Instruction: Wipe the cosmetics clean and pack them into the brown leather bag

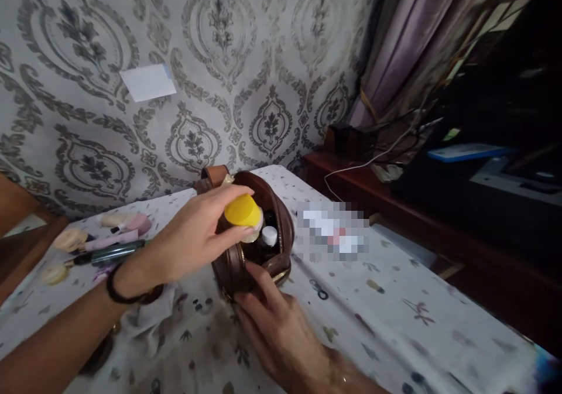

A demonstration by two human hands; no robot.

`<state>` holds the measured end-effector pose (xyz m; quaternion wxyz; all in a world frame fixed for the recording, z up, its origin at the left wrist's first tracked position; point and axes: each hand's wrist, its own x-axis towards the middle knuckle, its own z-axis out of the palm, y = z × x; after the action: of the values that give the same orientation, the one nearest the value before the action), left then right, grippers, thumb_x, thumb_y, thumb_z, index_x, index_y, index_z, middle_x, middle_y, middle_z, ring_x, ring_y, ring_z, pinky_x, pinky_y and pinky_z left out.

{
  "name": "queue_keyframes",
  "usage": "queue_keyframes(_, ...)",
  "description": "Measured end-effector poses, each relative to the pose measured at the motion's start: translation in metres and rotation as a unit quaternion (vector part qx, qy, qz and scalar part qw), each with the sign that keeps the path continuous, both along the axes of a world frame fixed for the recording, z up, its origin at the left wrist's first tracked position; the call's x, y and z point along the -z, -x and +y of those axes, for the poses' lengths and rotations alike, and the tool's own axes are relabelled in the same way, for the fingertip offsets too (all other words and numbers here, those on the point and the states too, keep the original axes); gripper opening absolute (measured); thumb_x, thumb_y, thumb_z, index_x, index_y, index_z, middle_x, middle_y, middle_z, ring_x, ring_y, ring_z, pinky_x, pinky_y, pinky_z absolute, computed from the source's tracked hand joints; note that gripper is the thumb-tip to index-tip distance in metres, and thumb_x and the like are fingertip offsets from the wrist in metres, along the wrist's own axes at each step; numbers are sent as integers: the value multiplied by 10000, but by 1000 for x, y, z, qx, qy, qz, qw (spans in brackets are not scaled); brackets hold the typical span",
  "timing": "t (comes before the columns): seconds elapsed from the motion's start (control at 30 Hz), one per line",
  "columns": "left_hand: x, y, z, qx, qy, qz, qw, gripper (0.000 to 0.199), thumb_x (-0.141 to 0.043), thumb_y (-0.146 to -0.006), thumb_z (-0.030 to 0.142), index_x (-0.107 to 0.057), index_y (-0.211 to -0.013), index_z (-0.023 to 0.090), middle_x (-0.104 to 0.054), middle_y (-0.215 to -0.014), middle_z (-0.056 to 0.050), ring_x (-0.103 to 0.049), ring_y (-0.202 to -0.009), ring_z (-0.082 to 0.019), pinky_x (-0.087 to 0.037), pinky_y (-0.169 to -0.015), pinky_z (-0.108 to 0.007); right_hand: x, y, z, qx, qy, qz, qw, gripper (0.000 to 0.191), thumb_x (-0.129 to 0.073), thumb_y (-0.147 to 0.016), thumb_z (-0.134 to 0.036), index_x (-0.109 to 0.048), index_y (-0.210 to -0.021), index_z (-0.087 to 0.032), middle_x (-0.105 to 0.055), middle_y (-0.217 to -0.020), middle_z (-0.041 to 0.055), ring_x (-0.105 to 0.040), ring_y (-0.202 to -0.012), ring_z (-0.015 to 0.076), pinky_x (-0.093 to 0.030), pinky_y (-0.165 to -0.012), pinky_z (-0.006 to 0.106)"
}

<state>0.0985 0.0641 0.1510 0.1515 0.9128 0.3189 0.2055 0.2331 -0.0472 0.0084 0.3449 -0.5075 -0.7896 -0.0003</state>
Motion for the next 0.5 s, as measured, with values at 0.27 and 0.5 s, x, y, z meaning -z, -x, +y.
queue_keyframes(0.27, -8, -35, 34, 36, -7, 282, 959, 164, -591, -774, 360, -604, -831, 207, -599, -731, 4, -575, -702, -176, -367, -597, -261, 27, -9, 3, -32, -87, 9, 996, 233, -466, -837, -62, -664, -918, -153, -562, -1351, 204, -698, -980, 231, -617, -729, 281)
queue_keyframes(0.5, 0, -60, 45, 89, 93, 408, 904, 145, -642, -691, 298, -593, -790, 204, -620, -789, 3, -582, -691, -164, -401, -590, -249, 37, -13, 0, -39, 42, 105, 993, 439, -489, -915, -206, -518, -1351, -163, -671, -1241, 144, -717, -992, 214, -614, -803, 262)
